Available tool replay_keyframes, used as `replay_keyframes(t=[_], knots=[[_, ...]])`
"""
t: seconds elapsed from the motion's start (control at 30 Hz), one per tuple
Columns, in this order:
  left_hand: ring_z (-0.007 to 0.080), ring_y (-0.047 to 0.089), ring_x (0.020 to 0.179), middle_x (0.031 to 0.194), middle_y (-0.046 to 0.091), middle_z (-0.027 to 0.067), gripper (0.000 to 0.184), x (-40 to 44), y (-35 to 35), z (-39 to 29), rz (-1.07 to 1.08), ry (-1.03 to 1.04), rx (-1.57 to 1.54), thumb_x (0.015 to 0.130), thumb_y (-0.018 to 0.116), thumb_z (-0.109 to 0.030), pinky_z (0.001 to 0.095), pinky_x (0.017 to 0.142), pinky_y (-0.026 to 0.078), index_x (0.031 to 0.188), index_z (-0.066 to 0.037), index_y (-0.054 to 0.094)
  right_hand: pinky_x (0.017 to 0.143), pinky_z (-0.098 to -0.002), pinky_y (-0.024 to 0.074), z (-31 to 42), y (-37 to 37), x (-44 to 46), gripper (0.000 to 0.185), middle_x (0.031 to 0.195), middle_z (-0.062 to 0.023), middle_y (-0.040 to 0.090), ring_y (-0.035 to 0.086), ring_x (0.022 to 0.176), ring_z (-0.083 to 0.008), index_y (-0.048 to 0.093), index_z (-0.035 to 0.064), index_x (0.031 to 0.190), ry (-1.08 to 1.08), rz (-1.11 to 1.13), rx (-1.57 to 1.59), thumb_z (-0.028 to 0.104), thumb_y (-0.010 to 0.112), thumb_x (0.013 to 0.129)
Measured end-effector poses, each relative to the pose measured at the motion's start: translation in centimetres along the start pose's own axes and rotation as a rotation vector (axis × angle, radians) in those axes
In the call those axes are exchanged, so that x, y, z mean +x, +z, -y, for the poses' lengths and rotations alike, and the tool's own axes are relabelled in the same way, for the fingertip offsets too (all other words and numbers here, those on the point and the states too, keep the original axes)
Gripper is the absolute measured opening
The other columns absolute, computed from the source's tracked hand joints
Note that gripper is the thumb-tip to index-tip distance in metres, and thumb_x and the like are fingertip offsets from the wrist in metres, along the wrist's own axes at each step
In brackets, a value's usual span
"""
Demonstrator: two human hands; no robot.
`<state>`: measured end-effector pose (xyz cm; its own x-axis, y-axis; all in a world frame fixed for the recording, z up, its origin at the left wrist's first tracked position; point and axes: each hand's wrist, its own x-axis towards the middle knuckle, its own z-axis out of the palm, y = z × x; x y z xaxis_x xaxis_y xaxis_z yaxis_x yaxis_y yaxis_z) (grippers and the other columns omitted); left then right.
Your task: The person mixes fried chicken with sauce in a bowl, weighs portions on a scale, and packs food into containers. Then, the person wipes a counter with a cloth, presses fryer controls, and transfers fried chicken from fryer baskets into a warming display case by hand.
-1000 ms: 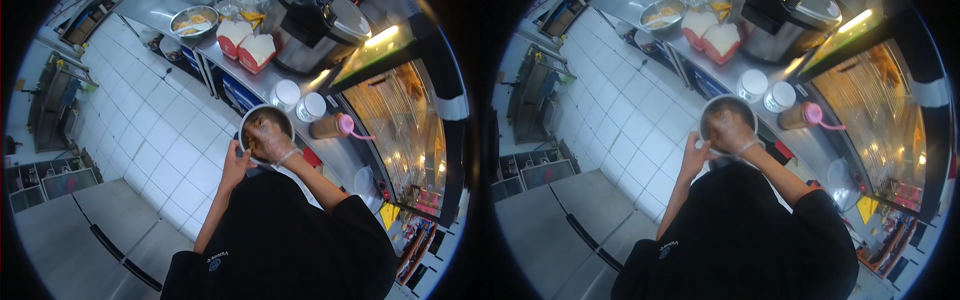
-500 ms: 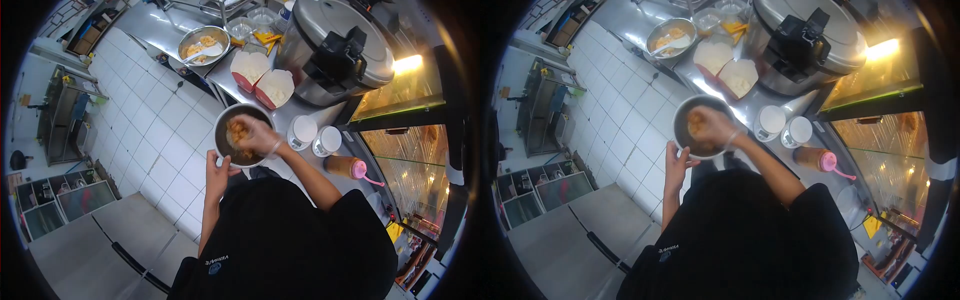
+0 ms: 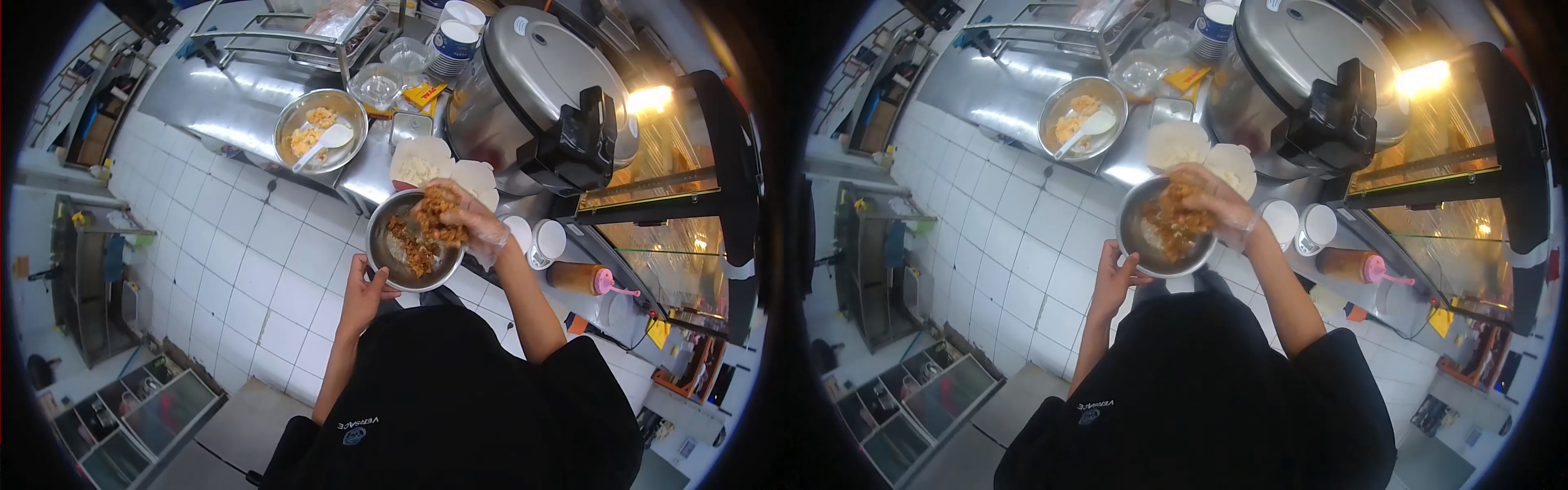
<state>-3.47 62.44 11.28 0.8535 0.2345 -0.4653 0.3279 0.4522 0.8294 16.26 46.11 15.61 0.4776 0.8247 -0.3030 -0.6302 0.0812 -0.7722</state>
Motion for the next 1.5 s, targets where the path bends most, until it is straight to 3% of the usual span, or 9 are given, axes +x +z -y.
replay_keyframes(t=[0.2, 0.23, 0.33, 0.43, 0.77, 0.97, 1.13, 1.27, 1.5], knots=[[0.0171, 0.067, 0.075, 0.115, 0.045, 0.0137, 0.022, 1.8, -5.0, -1.8, 0.098, -0.043, 0.048, 0.097, 0.052, -0.011, 0.0271, 0.063, 0.061, 0.11, 0.0, 0.037, 0.083, -0.0277, 0.0523, 5.3, -3.4, 5.6, 0.055, 0.111, -0.0115, 0.061, 0.061, 0.1, -0.0154, 0.046, 0.0087, 0.128, -0.095, -0.147, -0.591, 0.012, 0.069, 0.079], [0.017, 0.067, 0.075, 0.116, 0.046, 0.0138, 0.022, 2.0, -5.6, -2.0, 0.107, -0.052, 0.056, 0.097, 0.052, -0.011, 0.0271, 0.063, 0.061, 0.11, 0.0, 0.037, 0.075, -0.0285, 0.0526, 6.0, -3.4, 6.8, 0.051, 0.092, -0.0094, 0.063, 0.062, 0.086, -0.0164, 0.052, 0.0038, 0.121, 0.031, -0.223, -0.733, 0.02, 0.069, 0.076], [0.0172, 0.067, 0.075, 0.116, 0.046, 0.0142, 0.023, 2.6, -7.0, -2.3, 0.118, -0.064, 0.059, 0.097, 0.052, -0.011, 0.0274, 0.063, 0.061, 0.11, 0.001, 0.037, 0.077, -0.0302, 0.0522, 6.3, -2.5, 10.8, 0.051, 0.096, -0.0123, 0.066, 0.066, 0.087, -0.019, 0.056, 0.0034, 0.118, 0.41, -0.239, -1.127, 0.02, 0.072, 0.072], [0.0174, 0.067, 0.075, 0.116, 0.046, 0.0145, 0.023, 3.0, -8.0, -3.1, 0.111, -0.094, 0.056, 0.097, 0.051, -0.01, 0.0276, 0.063, 0.061, 0.111, 0.001, 0.036, 0.075, -0.0354, 0.0526, 2.9, -4.1, 13.8, 0.048, 0.093, -0.017, 0.069, 0.068, 0.08, -0.0276, 0.063, 0.0018, 0.112, 0.195, -0.229, -1.504, 0.022, 0.072, 0.069], [0.0176, 0.067, 0.073, 0.116, 0.046, 0.0145, 0.023, 4.3, -10.3, -3.3, 0.103, -0.124, 0.034, 0.096, 0.05, -0.007, 0.027, 0.062, 0.061, 0.112, 0.001, 0.036, 0.082, -0.0371, 0.0512, 4.2, -1.6, 14.0, 0.036, 0.096, -0.0145, 0.07, 0.068, 0.087, -0.0299, 0.07, 0.0112, 0.107, 0.314, -0.369, -1.501, 0.011, 0.064, 0.071], [0.0169, 0.066, 0.074, 0.115, 0.046, 0.0139, 0.022, 5.1, -11.1, -3.6, 0.13, -0.098, 0.045, 0.096, 0.051, -0.006, 0.0271, 0.062, 0.061, 0.111, 0.0, 0.036, 0.077, -0.0358, 0.052, 2.5, -3.4, 12.5, 0.023, 0.082, -0.0137, 0.069, 0.068, 0.079, -0.0264, 0.07, 0.0053, 0.096, 0.018, -0.478, -1.61, 0.007, 0.064, 0.074], [0.0166, 0.066, 0.074, 0.113, 0.045, 0.0125, 0.022, 5.4, -11.2, -4.7, 0.121, -0.108, 0.087, 0.096, 0.052, -0.009, 0.0279, 0.063, 0.061, 0.109, 0.0, 0.037, 0.063, -0.0285, 0.0501, 7.2, 5.4, 8.2, 0.013, 0.07, -0.0067, 0.065, 0.059, 0.063, -0.0139, 0.07, 0.0023, 0.092, 0.021, -0.557, -1.006, 0.006, 0.067, 0.08], [0.0163, 0.066, 0.074, 0.112, 0.046, 0.0113, 0.022, 5.7, -10.8, -4.6, 0.137, -0.09, 0.077, 0.097, 0.052, -0.01, 0.0279, 0.064, 0.061, 0.109, 0.0, 0.037, 0.079, -0.0338, 0.0524, 0.9, 6.2, 9.4, 0.028, 0.094, -0.0131, 0.069, 0.066, 0.085, -0.0232, 0.067, 0.0023, 0.103, -0.056, -0.058, -1.249, 0.004, 0.065, 0.076], [0.0152, 0.066, 0.073, 0.108, 0.046, 0.0091, 0.02, 5.8, -10.1, -5.3, 0.156, -0.037, 0.104, 0.097, 0.051, -0.009, 0.0272, 0.062, 0.061, 0.109, -0.001, 0.037, 0.1, -0.0423, 0.0431, -3.4, 9.0, 9.4, 0.065, 0.124, -0.0173, 0.053, 0.052, 0.115, -0.0369, 0.053, 0.0099, 0.128, 0.013, 0.056, -1.67, 0.017, 0.073, 0.067]])
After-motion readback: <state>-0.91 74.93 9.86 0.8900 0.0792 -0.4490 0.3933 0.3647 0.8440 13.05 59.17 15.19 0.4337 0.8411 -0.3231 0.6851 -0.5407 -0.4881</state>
